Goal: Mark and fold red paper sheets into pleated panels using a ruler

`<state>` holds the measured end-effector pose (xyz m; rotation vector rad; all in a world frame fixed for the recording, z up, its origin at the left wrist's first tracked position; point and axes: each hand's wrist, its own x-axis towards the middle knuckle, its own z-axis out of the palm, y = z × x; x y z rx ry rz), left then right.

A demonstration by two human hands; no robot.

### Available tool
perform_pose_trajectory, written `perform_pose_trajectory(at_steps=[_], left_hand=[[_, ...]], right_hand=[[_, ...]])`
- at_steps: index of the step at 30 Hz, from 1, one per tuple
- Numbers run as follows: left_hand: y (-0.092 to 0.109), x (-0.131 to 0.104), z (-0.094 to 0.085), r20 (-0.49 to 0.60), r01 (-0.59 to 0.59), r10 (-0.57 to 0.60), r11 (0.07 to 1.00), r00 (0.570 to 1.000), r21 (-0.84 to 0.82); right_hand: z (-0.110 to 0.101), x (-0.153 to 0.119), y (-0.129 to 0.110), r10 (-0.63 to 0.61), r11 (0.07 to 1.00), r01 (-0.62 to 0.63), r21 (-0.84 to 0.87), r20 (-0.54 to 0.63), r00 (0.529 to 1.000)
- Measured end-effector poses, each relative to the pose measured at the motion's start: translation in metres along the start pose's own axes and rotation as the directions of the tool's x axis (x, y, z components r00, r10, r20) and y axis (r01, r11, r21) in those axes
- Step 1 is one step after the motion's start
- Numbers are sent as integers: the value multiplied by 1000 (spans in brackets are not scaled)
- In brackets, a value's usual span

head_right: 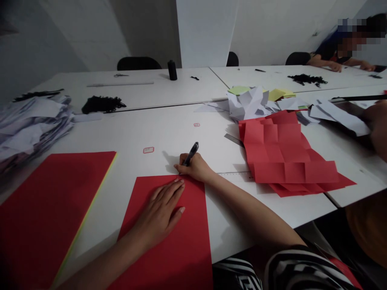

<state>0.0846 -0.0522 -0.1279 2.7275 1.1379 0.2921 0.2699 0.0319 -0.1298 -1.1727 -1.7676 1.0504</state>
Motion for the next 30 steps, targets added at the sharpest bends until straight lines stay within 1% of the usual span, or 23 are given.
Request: perform_pose_trajectory(at_steps=[2, 4, 6, 8, 10, 12, 14, 16, 18, 21, 25, 27, 30], left_hand=[[-1, 0, 1, -10, -6, 6, 1000, 1000, -5], [-1, 0, 1, -11, -12, 12, 1000, 1000, -5], [-1, 0, 1, -3, -13, 13, 1000, 1000, 2], [-2, 1, 1, 2, -14, 14, 1000, 1000, 6], [-2, 2, 2, -8, -16, 16, 1000, 1000, 4], [-4, 2, 2, -27, -22, 22, 1000, 999, -10], [-5, 3, 2, -34, -31, 30, 999, 999, -30], [-7, 4, 1, -33, -37, 35, 998, 999, -48], [-8, 6, 0, -36, -25, 23, 998, 999, -58], [-9, 9, -2, -46, -19, 15, 997, 999, -72], [-12, 11, 0, -97, 12, -17, 999, 995, -49], [-14, 11, 1, -112, 52, -56, 998, 992, -37], [-18, 12, 1, -137, 118, -121, 993, 983, -30]], right_hand=[[0, 1, -1, 0, 1000, 1, 21, -10, 1000], [-6, 4, -5, 8, 997, -5, 73, -31, 999], [-18, 5, -11, 1, 988, 13, 154, -89, 996], [-36, 3, -19, -28, 975, 69, 211, -190, 981], [-53, -8, -25, -54, 975, 111, 193, -279, 959], [-65, -28, -27, -79, 991, 108, 75, -316, 945], [-70, -53, -24, -133, 985, 97, -140, -277, 952], [-73, -78, -15, -191, 925, 118, -362, -174, 966], [-75, -97, -5, -202, 857, 131, -499, -90, 975], [-80, -112, 7, -163, 778, 114, -618, -24, 986], [-82, -112, 10, -128, 666, 122, -736, 49, 991], [-81, -109, 9, -135, 639, 122, -760, 46, 990], [-80, -108, 9, -145, 624, 119, -773, 35, 989]])
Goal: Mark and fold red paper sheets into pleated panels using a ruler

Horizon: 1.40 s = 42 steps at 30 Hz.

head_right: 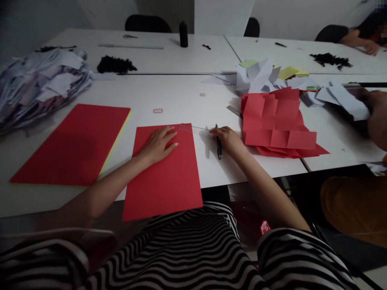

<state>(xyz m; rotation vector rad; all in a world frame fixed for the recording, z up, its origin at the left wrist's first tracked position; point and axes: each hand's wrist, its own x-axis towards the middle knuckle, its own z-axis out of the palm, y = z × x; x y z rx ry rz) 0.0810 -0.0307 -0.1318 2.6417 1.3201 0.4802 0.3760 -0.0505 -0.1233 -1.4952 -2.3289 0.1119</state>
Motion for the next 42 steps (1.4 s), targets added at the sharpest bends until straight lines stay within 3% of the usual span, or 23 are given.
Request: perform_pose_trajectory(at_steps=[5, 8, 12, 16, 19, 23, 26, 31, 36, 39, 42], left_hand=[[-4, 1, -11, -29, 63, -66, 994, 997, -86], [3, -10, -23, -87, 98, -102, 994, 991, -47], [26, -42, -32, 41, 133, -138, 985, 990, 113], [43, -61, -30, 144, 112, -127, 988, 981, 111], [45, -57, -31, 197, 17, -18, 1000, 980, 8], [40, -39, -34, 284, -114, 130, 991, 950, -74], [35, -30, -38, 296, -148, 166, 986, 941, -80], [25, -33, -45, 273, -110, 126, 991, 954, -75], [12, -41, -51, 274, 14, 37, 983, 961, -183], [2, -41, -57, 293, 38, 35, 970, 955, -240], [-1, -34, -66, 305, 55, 28, 964, 952, -259]], right_hand=[[-1, -5, -2, -23, 998, 27, -54, 59, 998], [-1, -6, -6, -24, 992, 32, -125, 66, 998], [1, 0, -15, 6, 976, 14, -218, 91, 996], [-4, 9, -22, 206, 953, -196, -229, 19, 978], [-13, 6, -26, 314, 940, -316, -130, -37, 949], [-24, -8, -45, 280, 960, -280, 5, -24, 960], [-25, -12, -69, 232, 973, -231, -20, 92, 968], [-16, 8, -104, 217, 975, -204, -83, 218, 951], [1, 33, -133, 157, 988, -154, -31, 250, 955], [6, 40, -130, 103, 992, -116, 39, 247, 964], [0, 46, -95, 92, 990, -109, 88, 185, 978]])
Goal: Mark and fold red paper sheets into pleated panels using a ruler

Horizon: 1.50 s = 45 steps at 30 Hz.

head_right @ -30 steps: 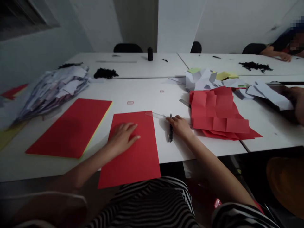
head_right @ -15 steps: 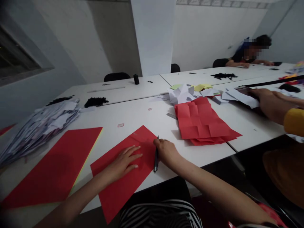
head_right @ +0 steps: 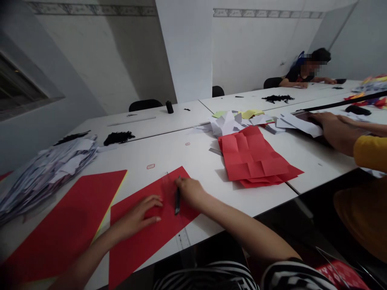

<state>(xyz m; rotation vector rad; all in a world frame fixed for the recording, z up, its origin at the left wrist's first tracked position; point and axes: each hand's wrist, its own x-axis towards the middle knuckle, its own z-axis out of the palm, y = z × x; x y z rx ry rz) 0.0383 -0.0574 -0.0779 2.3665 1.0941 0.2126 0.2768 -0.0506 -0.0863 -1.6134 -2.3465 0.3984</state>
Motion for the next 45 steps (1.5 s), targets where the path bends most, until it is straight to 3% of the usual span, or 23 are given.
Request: perform_pose_trajectory(at_steps=[5, 9, 13, 16, 21, 25, 28, 33, 39, 45], left_hand=[[9, 28, -9, -107, -9, 10, 1000, 994, 8], [6, 54, 1, -62, 27, -22, 996, 998, 88], [-1, 67, 17, -135, 64, -47, 990, 990, 128], [-3, 71, 26, -224, 69, -38, 989, 974, 132], [-10, 75, 34, -323, 45, 3, 989, 946, 142], [-15, 72, 33, -261, 42, 7, 983, 965, 180], [-14, 69, 32, -193, 64, -21, 973, 981, 221], [-9, 71, 34, -214, 109, -55, 963, 975, 248], [-7, 74, 39, -286, 153, -74, 952, 955, 264], [-13, 77, 41, -338, 149, -42, 943, 940, 297]], right_hand=[[-27, 13, 82, 59, 983, -71, -170, -73, 996], [-28, 14, 111, 85, 965, -95, -243, -52, 995], [-15, 17, 100, 80, 977, -110, -180, -167, 983], [-10, 23, 80, 90, 991, -68, 112, -211, 973], [-7, 34, 62, 236, 840, -176, 514, -53, 970], [-5, 35, 71, 263, 668, -242, 704, 81, 961], [-7, 32, 79, 252, 608, -269, 747, 140, 958], [-14, 27, 81, 317, 676, -280, 681, 75, 946], [-22, 21, 77, 260, 515, -302, 802, 190, 947], [-26, 22, 76, 245, 420, -351, 837, 268, 932]])
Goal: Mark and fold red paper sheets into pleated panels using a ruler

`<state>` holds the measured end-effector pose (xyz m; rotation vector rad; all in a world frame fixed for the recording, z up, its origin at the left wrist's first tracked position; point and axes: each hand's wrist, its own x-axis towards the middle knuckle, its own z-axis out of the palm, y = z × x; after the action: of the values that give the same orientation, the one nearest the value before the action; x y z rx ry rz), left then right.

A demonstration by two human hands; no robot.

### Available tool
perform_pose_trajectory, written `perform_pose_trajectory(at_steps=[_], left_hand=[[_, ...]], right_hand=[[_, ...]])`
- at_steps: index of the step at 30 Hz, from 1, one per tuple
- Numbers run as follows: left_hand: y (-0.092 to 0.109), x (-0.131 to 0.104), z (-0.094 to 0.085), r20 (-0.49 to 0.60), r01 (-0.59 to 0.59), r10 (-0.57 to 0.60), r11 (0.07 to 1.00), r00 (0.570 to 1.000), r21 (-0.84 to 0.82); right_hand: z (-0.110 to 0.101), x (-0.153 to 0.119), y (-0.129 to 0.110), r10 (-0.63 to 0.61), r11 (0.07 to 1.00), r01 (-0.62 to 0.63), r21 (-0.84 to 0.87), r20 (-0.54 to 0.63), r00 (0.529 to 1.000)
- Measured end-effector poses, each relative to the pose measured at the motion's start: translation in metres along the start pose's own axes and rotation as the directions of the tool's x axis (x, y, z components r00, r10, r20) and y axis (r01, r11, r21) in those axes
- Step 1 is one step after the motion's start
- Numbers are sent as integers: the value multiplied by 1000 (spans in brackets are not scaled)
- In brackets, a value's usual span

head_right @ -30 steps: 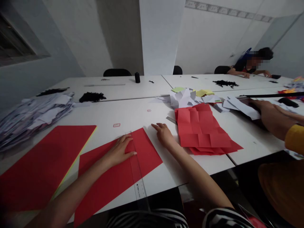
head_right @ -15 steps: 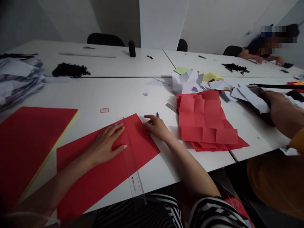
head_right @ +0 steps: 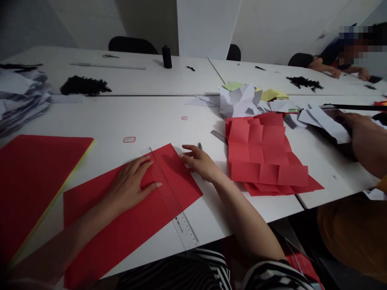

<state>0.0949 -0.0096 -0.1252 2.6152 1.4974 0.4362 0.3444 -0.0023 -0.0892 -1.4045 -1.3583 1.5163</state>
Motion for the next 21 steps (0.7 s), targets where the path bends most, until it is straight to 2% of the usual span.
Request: perform_pose_trajectory(at_steps=[14, 21], left_hand=[[0, 3, 5, -48, -28, 28, 999, 998, 18], [1, 0, 0, -22, -51, 51, 998, 998, 31]], right_hand=[[-3, 1, -3, 31, 995, -30, 98, -9, 999], [-1, 8, 12, 1, 998, 3, -59, 61, 998]])
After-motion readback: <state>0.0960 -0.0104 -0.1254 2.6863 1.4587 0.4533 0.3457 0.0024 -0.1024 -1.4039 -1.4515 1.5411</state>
